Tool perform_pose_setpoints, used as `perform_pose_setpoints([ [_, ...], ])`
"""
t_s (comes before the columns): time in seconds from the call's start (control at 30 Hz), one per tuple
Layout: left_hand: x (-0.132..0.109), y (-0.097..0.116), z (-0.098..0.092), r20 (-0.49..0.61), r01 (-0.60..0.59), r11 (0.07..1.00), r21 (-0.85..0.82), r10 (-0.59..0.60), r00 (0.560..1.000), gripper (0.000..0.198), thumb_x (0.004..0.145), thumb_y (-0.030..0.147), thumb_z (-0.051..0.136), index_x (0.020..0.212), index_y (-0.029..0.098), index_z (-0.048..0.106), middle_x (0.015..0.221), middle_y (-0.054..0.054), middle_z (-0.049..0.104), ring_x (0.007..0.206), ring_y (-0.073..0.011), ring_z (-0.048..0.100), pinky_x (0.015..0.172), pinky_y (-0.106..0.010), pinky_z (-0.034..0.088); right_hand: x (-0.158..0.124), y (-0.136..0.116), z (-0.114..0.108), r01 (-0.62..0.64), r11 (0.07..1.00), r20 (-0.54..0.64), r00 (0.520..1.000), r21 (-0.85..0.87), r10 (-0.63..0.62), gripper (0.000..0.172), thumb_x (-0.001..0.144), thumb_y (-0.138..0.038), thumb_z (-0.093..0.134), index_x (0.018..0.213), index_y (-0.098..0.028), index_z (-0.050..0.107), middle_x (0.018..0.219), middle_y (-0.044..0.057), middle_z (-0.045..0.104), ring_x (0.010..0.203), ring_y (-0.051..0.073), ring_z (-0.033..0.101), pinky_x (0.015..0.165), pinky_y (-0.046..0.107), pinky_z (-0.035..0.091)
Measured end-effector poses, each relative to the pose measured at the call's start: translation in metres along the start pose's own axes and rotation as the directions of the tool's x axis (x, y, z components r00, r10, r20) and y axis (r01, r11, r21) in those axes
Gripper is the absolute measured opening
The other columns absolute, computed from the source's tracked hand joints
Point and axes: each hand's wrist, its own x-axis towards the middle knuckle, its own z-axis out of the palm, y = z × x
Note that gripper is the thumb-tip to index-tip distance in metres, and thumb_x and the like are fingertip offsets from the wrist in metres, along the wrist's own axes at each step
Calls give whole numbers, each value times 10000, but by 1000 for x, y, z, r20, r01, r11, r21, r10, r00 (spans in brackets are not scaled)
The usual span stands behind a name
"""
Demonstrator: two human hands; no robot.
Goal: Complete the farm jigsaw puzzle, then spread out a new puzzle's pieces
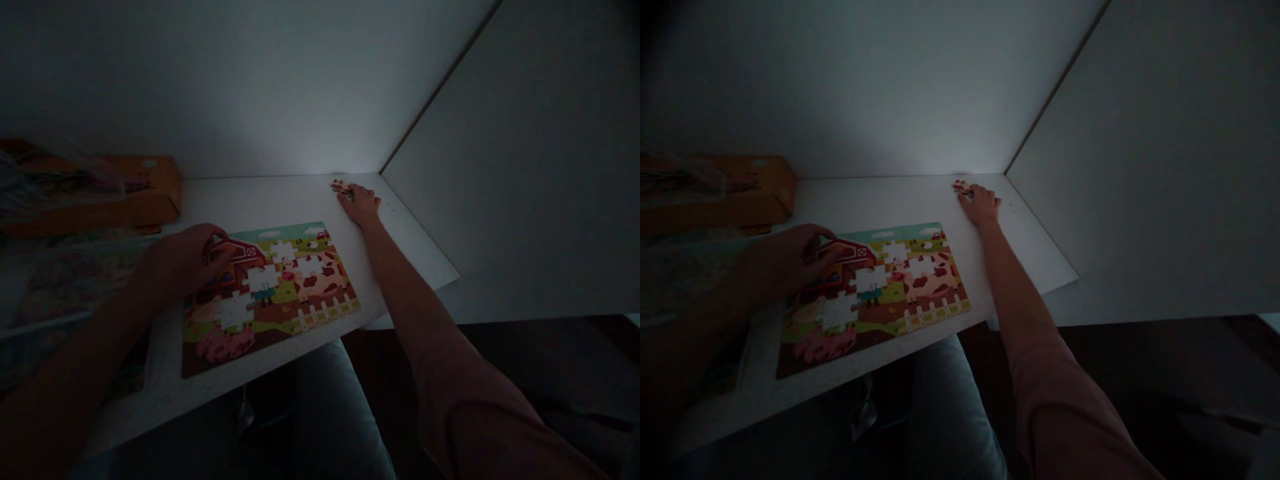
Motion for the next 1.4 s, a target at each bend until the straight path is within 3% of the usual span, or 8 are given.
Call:
perform_pose_setpoints([
  [0.17, 3, -3, 3, 19, 11, 1000, 4, -11, 1000, 667, 1156, 803, 496, 1461, 282, 779, 1240, -182, 882, 1100, -481, 852, 871, -529, 574, 2, -2, 0, 21, 1000, -66, 998, -23, -22, 436, 1254, -508, 660, 1543, -262, 874, 1759, 202, 789, 1664, 510, 633, 1393, 732, 487],
  [0.47, -2, 5, -4, 20, 3, 999, 34, -4, 1000, 560, 1154, 732, 515, 1429, 335, 798, 1216, -155, 906, 1085, -455, 862, 891, -525, 600, -3, 0, -4, 75, 997, -92, 993, -7, -75, 290, 1230, -393, 673, 1372, -258, 887, 1627, 206, 830, 1593, 440, 693, 1398, 661, 462],
  [0.57, -3, 7, -4, 9, -19, 999, 27, 18, 1000, 567, 1169, 763, 527, 1409, 329, 801, 1224, -186, 909, 1076, -456, 866, 862, -529, 580, -4, 1, -4, 72, 997, -94, 993, 15, -70, 336, 1222, -411, 669, 1446, -252, 863, 1654, 218, 816, 1615, 448, 673, 1416, 679, 441],
  [0.73, -3, 11, -4, 14, -20, 998, 53, 19, 1000, 528, 1163, 707, 557, 1394, 314, 823, 1246, -184, 927, 1105, -464, 882, 846, -495, 561, -2, -9, 1, 86, 996, -105, 991, 29, -83, 694, 1204, -628, 727, 1821, -312, 705, 1910, 194, 664, 1728, 516, 554, 1421, 744, 412],
  [1.03, -4, 19, -6, 44, 13, 1000, 9, -13, 999, 534, 1136, 705, 564, 1389, 320, 834, 1240, -187, 915, 1118, -480, 874, 878, -506, 566, 6, -18, 6, 138, 990, -101, 986, 19, -136, 263, 1166, -424, 742, 1327, -274, 885, 1478, 176, 914, 1455, 433, 783, 1442, 685, 363],
  [1.17, -4, 17, -7, 36, 5, 1000, 8, -5, 999, 528, 1136, 691, 562, 1393, 318, 834, 1239, -193, 911, 1123, -487, 876, 889, -523, 580, 10, -14, 7, 124, 988, -113, 987, 96, -113, 324, 1099, -373, 759, 1396, -288, 858, 1451, 134, 934, 1405, 400, 836, 1398, 655, 394],
  [1.3, -5, 18, -9, 40, -12, 1000, 9, 11, 999, 555, 1132, 711, 530, 1390, 316, 822, 1279, -217, 913, 1145, -482, 876, 917, -558, 597, 12, -9, 9, 60, 988, -138, 990, 145, -40, 508, 1040, -374, 811, 1536, -262, 810, 1628, 207, 861, 1457, 415, 826, 1347, 644, 484],
  [1.4, -5, 18, -7, 44, -7, 999, 31, 6, 999, 576, 1145, 728, 523, 1405, 309, 820, 1266, -221, 918, 1132, -473, 880, 904, -565, 609, 12, -5, 10, 20, 991, -137, 991, 132, -1, 489, 1031, -447, 830, 1486, -269, 835, 1612, 207, 875, 1534, 458, 778, 1356, 700, 472],
])
